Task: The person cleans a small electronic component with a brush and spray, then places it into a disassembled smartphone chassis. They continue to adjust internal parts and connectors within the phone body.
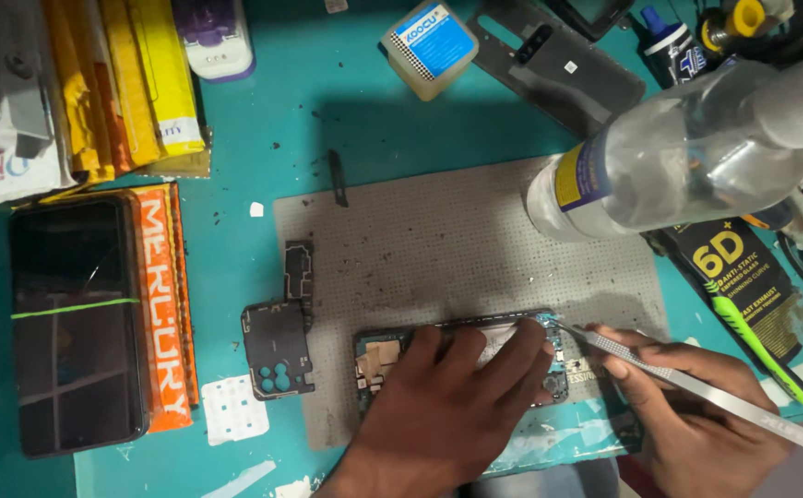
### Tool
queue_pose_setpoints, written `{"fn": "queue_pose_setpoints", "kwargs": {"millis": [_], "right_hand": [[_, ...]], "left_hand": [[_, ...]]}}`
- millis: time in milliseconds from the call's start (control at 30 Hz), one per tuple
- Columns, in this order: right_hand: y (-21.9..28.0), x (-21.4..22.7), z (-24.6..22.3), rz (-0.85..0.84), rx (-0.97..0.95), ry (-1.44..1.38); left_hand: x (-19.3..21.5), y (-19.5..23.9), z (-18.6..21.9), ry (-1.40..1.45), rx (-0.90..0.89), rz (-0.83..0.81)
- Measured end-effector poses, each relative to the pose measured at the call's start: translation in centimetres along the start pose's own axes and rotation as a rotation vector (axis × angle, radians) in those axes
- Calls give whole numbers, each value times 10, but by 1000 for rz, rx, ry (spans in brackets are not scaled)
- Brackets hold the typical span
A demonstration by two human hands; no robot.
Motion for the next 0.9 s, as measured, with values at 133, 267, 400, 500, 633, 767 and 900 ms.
{"fn": "queue_pose_setpoints", "kwargs": {"millis": [133, 267, 400, 500, 633, 767, 900], "right_hand": [[-2, -2, -1, -8, -8, 29], [-6, -1, 0, 5, -145, 21], [-9, -4, -1, -19, -255, -89], [-8, -9, -4, -32, -256, 15], [-11, -9, -4, 8, -360, -74], [-10, -8, -5, 33, -375, -86], [-8, -7, -6, 31, -338, -79]], "left_hand": [[2, 0, 0, -33, -8, 11], [0, 1, 1, -37, 7, 21], [-3, -1, 0, -16, 44, 50], [-4, 1, 0, -38, 43, 53], [-3, 0, 0, -31, 56, 58], [-2, 0, 0, -36, 58, 62], [2, -1, 0, -45, 61, 107]]}}
Point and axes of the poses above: each hand's wrist, its own y-axis away from the middle knuckle, its own x-axis out of the back of the hand, z = x × y, the point moved 5 cm from there along -y, towards the middle knuckle, and after that the axes turned 10 degrees about -x, right-handed, at the moved point
